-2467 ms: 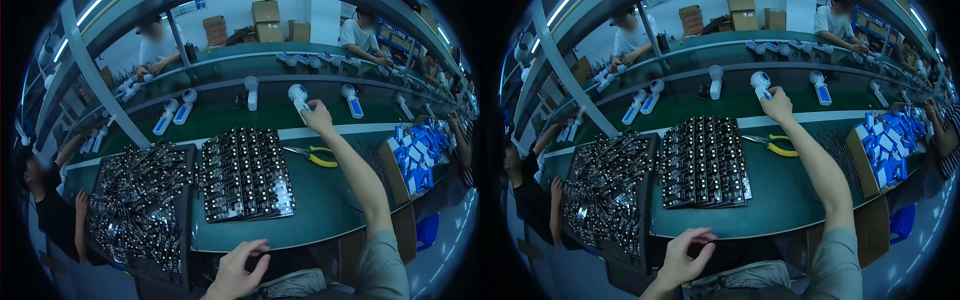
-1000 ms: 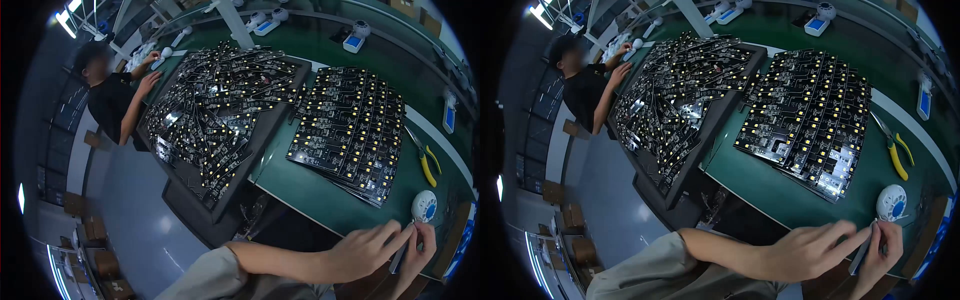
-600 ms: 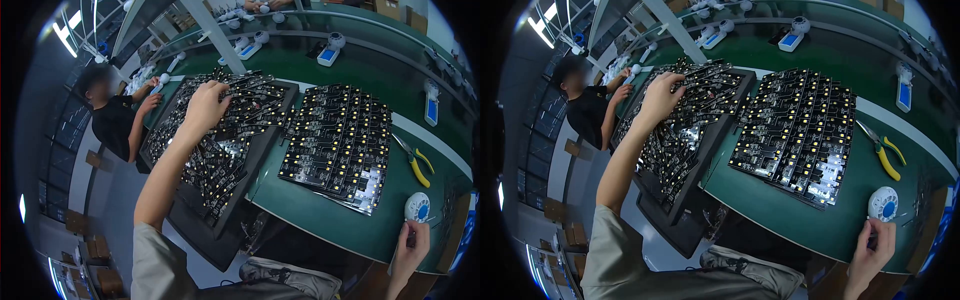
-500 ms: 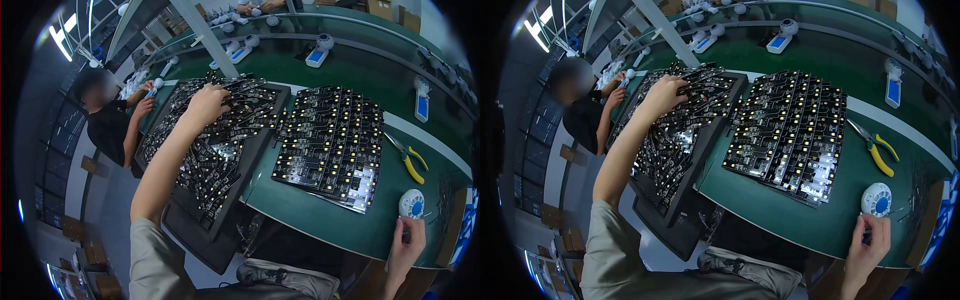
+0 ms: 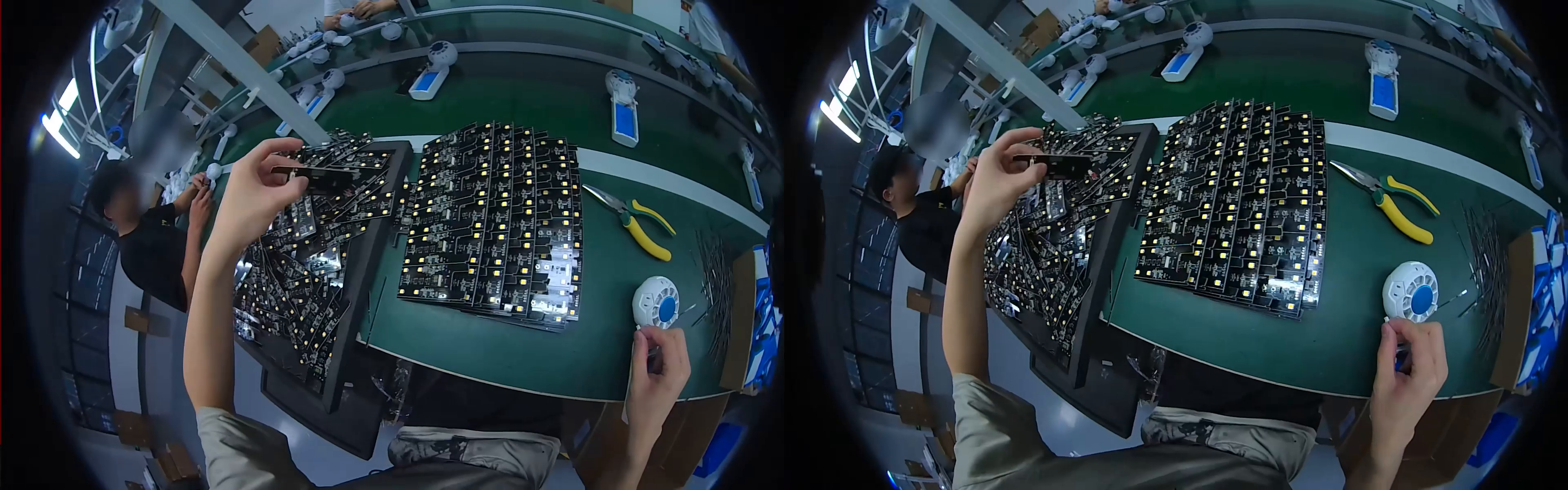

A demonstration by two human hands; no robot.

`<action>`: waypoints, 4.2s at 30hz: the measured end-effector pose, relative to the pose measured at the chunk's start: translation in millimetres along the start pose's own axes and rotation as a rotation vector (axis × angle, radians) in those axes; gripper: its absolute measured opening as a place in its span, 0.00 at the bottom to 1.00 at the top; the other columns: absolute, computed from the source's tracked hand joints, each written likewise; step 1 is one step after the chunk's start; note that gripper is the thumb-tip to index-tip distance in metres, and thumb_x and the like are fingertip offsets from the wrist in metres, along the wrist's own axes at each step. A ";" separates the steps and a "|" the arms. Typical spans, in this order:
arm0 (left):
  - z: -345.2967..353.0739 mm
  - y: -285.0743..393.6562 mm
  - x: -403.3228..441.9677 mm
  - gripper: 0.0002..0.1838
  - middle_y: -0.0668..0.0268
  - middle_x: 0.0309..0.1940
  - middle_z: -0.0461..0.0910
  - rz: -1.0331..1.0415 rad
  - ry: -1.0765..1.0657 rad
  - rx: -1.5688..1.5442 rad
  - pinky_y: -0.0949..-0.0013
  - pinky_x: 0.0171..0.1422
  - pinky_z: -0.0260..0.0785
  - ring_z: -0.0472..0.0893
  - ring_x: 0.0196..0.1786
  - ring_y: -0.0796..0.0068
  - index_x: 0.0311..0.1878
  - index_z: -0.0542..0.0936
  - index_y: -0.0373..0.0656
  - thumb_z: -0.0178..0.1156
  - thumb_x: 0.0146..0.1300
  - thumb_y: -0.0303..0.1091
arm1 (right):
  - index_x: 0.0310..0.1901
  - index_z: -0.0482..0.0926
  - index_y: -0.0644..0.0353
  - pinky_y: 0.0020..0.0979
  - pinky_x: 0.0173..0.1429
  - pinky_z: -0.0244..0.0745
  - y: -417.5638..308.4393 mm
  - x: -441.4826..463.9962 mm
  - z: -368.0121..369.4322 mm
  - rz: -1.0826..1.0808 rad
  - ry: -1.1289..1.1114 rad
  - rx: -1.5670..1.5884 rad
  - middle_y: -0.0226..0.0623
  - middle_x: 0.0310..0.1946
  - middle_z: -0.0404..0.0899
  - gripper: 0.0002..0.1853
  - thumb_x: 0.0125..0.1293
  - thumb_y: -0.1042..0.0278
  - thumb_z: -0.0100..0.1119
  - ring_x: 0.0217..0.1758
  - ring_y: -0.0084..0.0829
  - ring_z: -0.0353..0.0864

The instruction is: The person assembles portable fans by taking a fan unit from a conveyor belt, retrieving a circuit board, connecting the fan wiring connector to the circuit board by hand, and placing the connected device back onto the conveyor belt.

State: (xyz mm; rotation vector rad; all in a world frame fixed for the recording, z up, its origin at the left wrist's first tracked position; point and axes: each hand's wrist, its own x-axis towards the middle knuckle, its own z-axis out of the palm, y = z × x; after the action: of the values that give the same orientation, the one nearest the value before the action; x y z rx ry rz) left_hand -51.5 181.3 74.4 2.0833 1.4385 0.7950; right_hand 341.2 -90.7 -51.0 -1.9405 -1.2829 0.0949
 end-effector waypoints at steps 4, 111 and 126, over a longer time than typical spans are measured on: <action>63.0 65.2 -42.4 0.19 0.65 0.41 0.84 -0.039 -0.173 -0.371 0.77 0.46 0.74 0.80 0.41 0.86 0.53 0.75 0.38 0.67 0.59 0.21 | 0.38 0.81 0.64 0.26 0.28 0.60 -4.9 -5.7 3.3 0.045 0.125 -0.037 0.33 0.28 0.73 0.05 0.62 0.83 0.66 0.27 0.24 0.72; 290.7 150.3 -136.8 0.09 0.59 0.37 0.79 0.397 -0.180 -0.515 0.66 0.38 0.79 0.85 0.36 0.62 0.42 0.80 0.36 0.68 0.59 0.19 | 0.54 0.74 0.61 0.43 0.53 0.71 -23.7 -51.1 -4.0 0.004 0.179 -0.148 0.47 0.53 0.76 0.27 0.52 0.77 0.73 0.51 0.47 0.76; 249.1 110.1 -159.2 0.12 0.61 0.36 0.78 0.489 -0.050 -0.309 0.67 0.40 0.75 0.78 0.40 0.64 0.48 0.79 0.35 0.64 0.62 0.28 | 0.36 0.82 0.69 0.32 0.39 0.72 -26.6 4.4 -6.3 -0.227 -0.433 0.112 0.43 0.31 0.80 0.08 0.53 0.86 0.66 0.33 0.38 0.79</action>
State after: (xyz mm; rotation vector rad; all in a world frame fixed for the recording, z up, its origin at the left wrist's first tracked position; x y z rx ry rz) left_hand 150.8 -20.5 -59.3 2.2062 0.7203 1.0626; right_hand 326.4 -86.1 -28.1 -1.7199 -1.7306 0.4828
